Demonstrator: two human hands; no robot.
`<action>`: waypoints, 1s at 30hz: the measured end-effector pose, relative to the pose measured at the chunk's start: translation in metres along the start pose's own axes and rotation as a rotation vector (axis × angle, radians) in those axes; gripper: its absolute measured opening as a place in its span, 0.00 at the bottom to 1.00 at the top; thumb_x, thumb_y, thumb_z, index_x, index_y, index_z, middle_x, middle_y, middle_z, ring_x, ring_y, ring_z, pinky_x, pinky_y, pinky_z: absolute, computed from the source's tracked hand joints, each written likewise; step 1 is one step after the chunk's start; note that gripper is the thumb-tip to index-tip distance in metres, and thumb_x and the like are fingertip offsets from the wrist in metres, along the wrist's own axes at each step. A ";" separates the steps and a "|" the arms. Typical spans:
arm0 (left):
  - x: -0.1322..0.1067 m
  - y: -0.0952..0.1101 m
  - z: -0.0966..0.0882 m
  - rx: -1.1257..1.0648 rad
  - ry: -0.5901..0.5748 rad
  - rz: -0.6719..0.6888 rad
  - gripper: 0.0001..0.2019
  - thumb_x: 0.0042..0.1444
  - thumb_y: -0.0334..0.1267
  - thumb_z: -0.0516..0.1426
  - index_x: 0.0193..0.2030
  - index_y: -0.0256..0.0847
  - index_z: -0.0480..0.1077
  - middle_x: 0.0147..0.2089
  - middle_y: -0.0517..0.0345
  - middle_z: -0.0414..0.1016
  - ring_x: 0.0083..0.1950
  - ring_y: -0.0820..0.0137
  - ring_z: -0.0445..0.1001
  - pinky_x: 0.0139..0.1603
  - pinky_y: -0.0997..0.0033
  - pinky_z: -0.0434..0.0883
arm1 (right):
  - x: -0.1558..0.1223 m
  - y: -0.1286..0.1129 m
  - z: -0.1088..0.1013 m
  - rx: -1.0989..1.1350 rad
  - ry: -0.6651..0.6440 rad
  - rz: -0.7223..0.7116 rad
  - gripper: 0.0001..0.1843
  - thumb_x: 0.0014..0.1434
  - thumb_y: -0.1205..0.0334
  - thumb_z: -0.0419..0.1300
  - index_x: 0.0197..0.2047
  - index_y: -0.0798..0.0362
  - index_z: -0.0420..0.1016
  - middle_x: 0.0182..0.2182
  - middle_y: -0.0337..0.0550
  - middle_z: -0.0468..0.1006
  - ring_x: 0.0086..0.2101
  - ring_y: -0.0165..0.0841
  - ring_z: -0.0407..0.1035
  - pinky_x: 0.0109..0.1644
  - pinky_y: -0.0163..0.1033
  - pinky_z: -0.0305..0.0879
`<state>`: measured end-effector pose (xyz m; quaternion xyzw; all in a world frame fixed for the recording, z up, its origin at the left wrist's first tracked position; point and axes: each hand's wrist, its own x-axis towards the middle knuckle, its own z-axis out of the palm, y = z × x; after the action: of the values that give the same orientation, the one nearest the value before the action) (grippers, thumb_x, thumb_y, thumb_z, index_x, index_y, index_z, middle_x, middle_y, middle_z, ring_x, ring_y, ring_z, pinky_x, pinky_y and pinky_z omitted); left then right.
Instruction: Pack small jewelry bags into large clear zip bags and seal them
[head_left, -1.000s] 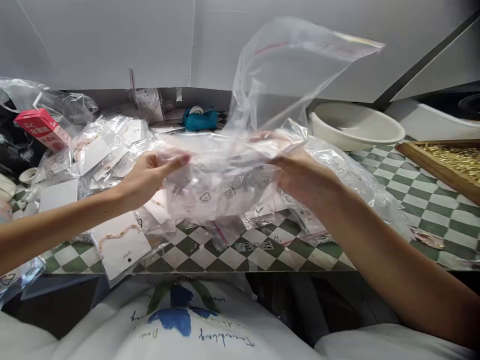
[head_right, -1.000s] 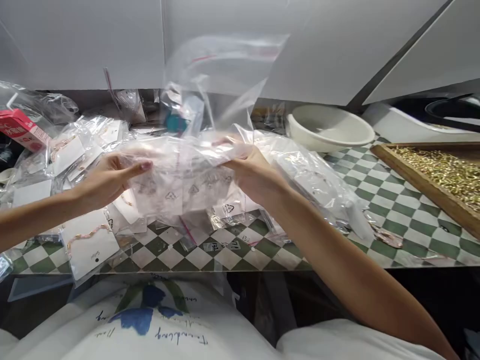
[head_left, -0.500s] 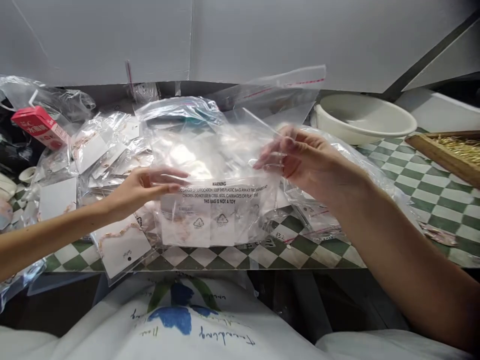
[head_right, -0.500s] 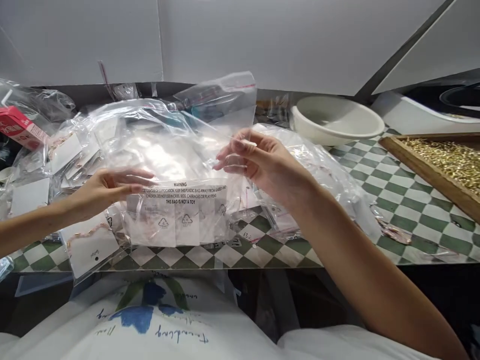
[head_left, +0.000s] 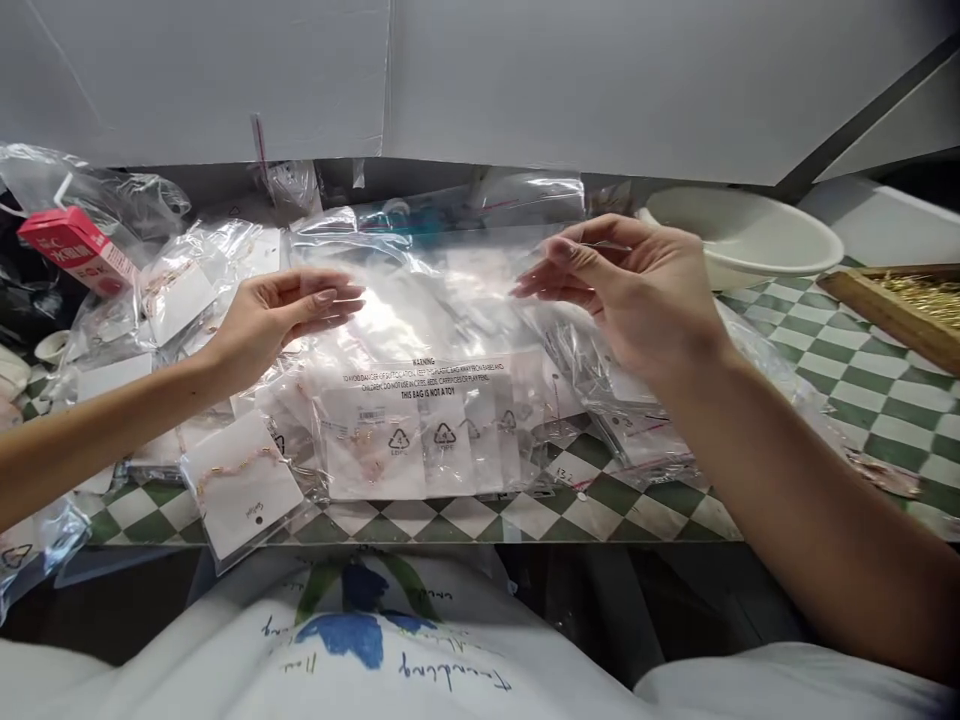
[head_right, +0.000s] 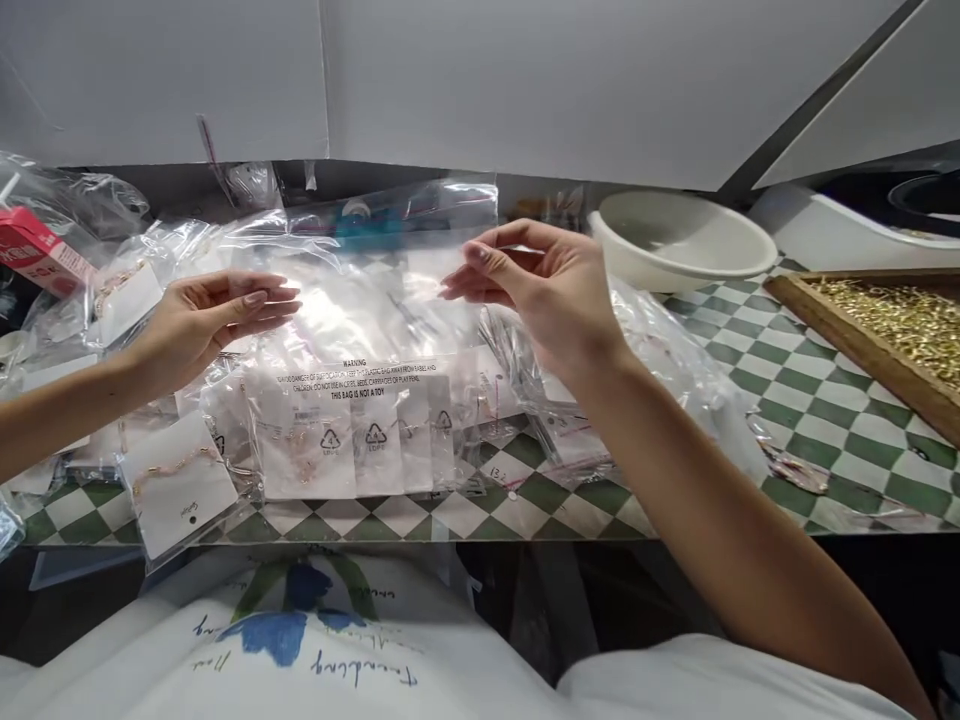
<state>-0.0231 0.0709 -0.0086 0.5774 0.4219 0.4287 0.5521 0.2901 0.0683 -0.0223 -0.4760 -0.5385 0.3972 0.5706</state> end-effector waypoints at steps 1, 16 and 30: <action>0.003 -0.001 -0.001 -0.003 0.013 0.003 0.06 0.62 0.30 0.64 0.44 0.40 0.83 0.50 0.49 0.86 0.55 0.61 0.84 0.64 0.58 0.76 | 0.003 0.002 0.001 -0.004 0.011 0.002 0.13 0.49 0.55 0.77 0.32 0.51 0.80 0.29 0.43 0.82 0.32 0.35 0.80 0.45 0.45 0.78; 0.022 -0.005 -0.014 0.086 0.175 0.100 0.08 0.59 0.34 0.69 0.45 0.40 0.81 0.50 0.50 0.86 0.54 0.60 0.83 0.59 0.62 0.80 | 0.058 -0.033 0.072 -0.510 -0.125 -0.500 0.13 0.62 0.46 0.70 0.43 0.44 0.79 0.48 0.44 0.83 0.46 0.38 0.75 0.52 0.49 0.74; 0.024 -0.008 -0.009 0.136 0.129 0.199 0.07 0.55 0.27 0.68 0.42 0.36 0.82 0.40 0.53 0.85 0.46 0.61 0.85 0.56 0.58 0.82 | 0.057 -0.014 0.142 -0.424 -0.522 -0.460 0.12 0.65 0.40 0.61 0.38 0.36 0.77 0.46 0.36 0.82 0.53 0.41 0.72 0.62 0.50 0.69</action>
<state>-0.0249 0.0962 -0.0156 0.6237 0.4251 0.4880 0.4383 0.1540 0.1367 0.0000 -0.3333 -0.8277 0.2469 0.3779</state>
